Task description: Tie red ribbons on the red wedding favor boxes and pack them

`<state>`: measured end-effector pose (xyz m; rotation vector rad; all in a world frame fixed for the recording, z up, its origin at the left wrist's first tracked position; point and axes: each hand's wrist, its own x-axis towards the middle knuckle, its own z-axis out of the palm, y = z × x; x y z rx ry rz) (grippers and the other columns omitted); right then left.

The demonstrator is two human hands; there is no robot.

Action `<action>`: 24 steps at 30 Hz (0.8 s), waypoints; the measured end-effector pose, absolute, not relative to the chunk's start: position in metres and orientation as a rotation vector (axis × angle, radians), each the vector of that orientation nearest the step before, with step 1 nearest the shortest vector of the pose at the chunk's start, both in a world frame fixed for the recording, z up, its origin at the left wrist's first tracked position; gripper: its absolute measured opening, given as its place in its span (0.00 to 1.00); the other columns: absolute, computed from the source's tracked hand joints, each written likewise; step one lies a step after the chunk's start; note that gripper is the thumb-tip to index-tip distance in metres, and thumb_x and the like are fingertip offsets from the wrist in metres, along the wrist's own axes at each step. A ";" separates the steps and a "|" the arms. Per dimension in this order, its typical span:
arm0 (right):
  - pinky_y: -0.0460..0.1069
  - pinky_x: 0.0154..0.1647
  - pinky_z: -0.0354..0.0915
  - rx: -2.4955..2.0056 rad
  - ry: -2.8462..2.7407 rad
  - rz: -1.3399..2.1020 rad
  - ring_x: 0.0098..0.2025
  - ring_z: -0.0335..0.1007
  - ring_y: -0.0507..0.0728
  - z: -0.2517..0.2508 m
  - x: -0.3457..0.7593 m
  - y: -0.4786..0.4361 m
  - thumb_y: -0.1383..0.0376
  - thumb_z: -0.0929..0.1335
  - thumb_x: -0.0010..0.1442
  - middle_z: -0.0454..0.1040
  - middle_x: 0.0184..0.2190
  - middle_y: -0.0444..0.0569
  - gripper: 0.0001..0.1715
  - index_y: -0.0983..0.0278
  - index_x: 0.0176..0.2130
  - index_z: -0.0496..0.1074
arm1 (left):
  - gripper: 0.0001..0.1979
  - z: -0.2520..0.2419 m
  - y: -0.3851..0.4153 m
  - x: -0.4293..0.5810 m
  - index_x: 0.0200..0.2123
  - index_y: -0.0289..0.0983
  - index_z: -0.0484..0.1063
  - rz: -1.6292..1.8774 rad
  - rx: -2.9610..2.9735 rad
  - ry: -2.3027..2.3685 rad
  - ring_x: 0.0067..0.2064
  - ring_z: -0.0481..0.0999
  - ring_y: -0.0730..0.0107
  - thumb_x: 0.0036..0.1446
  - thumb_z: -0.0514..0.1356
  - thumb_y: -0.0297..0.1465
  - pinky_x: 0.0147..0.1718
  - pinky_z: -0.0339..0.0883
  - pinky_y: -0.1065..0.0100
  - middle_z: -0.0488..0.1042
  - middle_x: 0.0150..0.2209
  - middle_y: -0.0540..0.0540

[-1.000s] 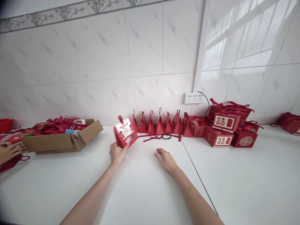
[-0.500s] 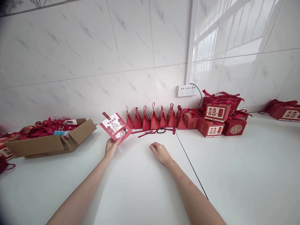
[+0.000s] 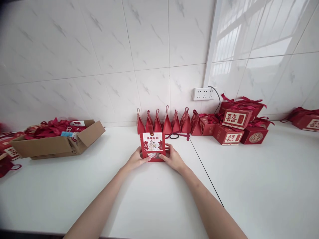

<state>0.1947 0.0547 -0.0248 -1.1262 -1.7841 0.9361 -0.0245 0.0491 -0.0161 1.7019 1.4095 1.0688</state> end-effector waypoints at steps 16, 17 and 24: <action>0.59 0.54 0.63 -1.042 -1.793 0.967 0.54 0.66 0.61 -0.027 0.197 0.054 0.57 0.69 0.52 0.66 0.55 0.55 0.30 0.60 0.51 0.56 | 0.27 -0.008 0.040 -0.022 0.54 0.39 0.61 0.989 1.954 1.316 0.50 0.72 0.60 0.48 0.61 0.30 0.48 0.67 0.60 0.72 0.50 0.44; 0.59 0.55 0.63 -1.049 -1.796 0.972 0.55 0.66 0.61 -0.026 0.197 0.053 0.57 0.68 0.52 0.67 0.54 0.55 0.30 0.60 0.51 0.56 | 0.28 -0.004 0.038 -0.020 0.54 0.39 0.61 0.994 1.984 1.331 0.50 0.72 0.59 0.48 0.61 0.30 0.49 0.67 0.60 0.72 0.51 0.44; 0.58 0.53 0.64 -1.110 -1.728 0.983 0.51 0.69 0.59 -0.022 0.197 0.053 0.58 0.70 0.51 0.72 0.49 0.54 0.27 0.61 0.47 0.58 | 0.26 -0.025 -0.085 -0.001 0.61 0.44 0.53 1.212 2.594 1.456 0.59 0.64 0.58 0.59 0.49 0.33 0.55 0.62 0.51 0.64 0.58 0.40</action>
